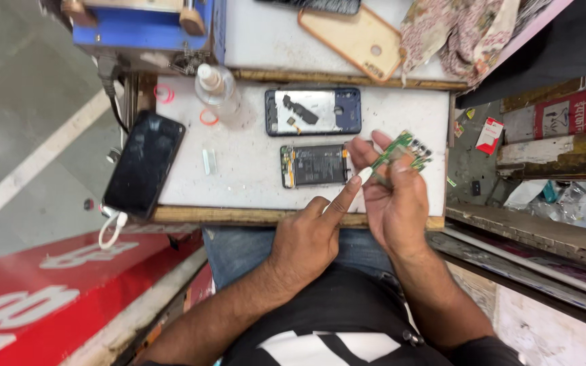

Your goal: The person cleans a disassembled smartphone motherboard with a toothbrush, brushing its surface while holding it in one hand. They then set the board aside and work on the phone frame, prying at small components on the midframe and lifting a cover plate from the device.

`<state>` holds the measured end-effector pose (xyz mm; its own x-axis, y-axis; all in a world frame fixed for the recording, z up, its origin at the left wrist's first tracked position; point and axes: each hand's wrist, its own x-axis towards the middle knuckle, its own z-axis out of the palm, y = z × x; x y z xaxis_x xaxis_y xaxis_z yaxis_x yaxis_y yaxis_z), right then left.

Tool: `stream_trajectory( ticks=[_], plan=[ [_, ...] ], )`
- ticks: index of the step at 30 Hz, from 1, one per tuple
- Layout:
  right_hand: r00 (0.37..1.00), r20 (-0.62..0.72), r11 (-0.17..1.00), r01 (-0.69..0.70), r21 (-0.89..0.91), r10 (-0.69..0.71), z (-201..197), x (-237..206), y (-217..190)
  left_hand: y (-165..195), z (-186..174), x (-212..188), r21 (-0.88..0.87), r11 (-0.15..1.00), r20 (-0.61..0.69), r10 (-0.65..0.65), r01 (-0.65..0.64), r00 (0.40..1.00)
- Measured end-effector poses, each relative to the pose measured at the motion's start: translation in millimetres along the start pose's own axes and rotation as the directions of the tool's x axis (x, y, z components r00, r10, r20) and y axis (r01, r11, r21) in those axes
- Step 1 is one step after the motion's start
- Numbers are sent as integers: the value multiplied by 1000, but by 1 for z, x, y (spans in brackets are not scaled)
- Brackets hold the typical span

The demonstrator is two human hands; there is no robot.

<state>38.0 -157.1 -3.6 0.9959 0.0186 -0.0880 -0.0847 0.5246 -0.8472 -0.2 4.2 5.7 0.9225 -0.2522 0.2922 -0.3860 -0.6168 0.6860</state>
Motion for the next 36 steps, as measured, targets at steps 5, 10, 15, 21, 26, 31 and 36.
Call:
stream_trajectory(
  ticks=[5, 10, 15, 21, 26, 31, 36],
  plan=[
    [999, 35, 1000, -22, -14, 22, -2, 1, 0, 0, 3, -2, -14, 1000, -65, 17, -18, 998],
    [997, 62, 998, -49, -32, 51, 0, 0, 4, -3, 6, 4, -29, 1000, -15, 5, -5, 1000],
    [999, 7, 999, -35, -22, 35, -1, -1, 1, -2, 8, 2, -3, 1000, 4, -24, 24, 1000],
    [991, 102, 996, -81, -27, 84, 2, -2, 4, -3, 12, 1, 29, 999, 33, -41, 40, 999],
    [999, 15, 999, -45, 5, 45, -9, 10, -8, -14, -5, -19, -77, 995, -4, -57, 56, 998],
    [979, 91, 983, -176, -49, 180, -6, 5, -3, -16, -19, -23, -309, 949, -141, -101, 53, 985],
    [961, 161, 971, -206, -119, 224, 0, -5, 8, -4, -11, -5, -143, 989, -137, 7, -27, 991]
  ],
)
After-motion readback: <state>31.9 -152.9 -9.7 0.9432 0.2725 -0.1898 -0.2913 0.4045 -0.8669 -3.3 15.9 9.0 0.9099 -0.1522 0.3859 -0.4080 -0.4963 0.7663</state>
